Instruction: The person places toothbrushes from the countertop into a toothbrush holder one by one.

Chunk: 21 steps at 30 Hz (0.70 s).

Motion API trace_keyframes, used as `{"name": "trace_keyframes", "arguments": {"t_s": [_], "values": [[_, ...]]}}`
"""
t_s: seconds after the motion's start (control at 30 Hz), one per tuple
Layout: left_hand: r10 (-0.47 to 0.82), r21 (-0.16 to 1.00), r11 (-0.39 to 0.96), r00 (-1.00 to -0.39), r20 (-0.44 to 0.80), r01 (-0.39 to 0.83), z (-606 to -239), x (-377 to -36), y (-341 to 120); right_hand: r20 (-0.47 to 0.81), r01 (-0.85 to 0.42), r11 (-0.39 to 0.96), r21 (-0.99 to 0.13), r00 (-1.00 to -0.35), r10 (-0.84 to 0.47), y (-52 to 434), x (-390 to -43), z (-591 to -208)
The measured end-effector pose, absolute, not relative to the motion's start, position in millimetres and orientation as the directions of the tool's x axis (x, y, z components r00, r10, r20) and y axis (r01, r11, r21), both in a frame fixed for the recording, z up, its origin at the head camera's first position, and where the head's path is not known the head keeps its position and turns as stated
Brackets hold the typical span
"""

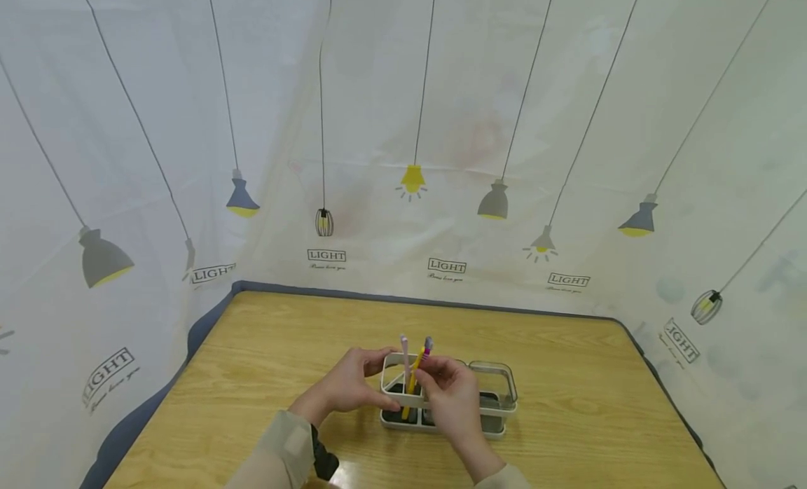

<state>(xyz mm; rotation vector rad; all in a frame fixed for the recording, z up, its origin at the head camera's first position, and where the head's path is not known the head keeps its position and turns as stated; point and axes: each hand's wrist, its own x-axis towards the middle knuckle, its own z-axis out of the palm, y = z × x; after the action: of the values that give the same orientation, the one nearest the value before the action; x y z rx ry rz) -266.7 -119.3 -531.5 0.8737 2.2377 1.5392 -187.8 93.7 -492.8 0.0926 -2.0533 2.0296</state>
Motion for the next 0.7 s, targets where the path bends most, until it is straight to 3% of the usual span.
{"name": "trace_keyframes", "arguments": {"t_s": [0.7], "values": [[0.600, 0.916, 0.278, -0.797, 0.070, 0.289, -529.4, -263.8, -118.5, 0.217, -0.198, 0.117, -0.973, -0.958, 0.189, 126.7, -182.7, -486.5]]}}
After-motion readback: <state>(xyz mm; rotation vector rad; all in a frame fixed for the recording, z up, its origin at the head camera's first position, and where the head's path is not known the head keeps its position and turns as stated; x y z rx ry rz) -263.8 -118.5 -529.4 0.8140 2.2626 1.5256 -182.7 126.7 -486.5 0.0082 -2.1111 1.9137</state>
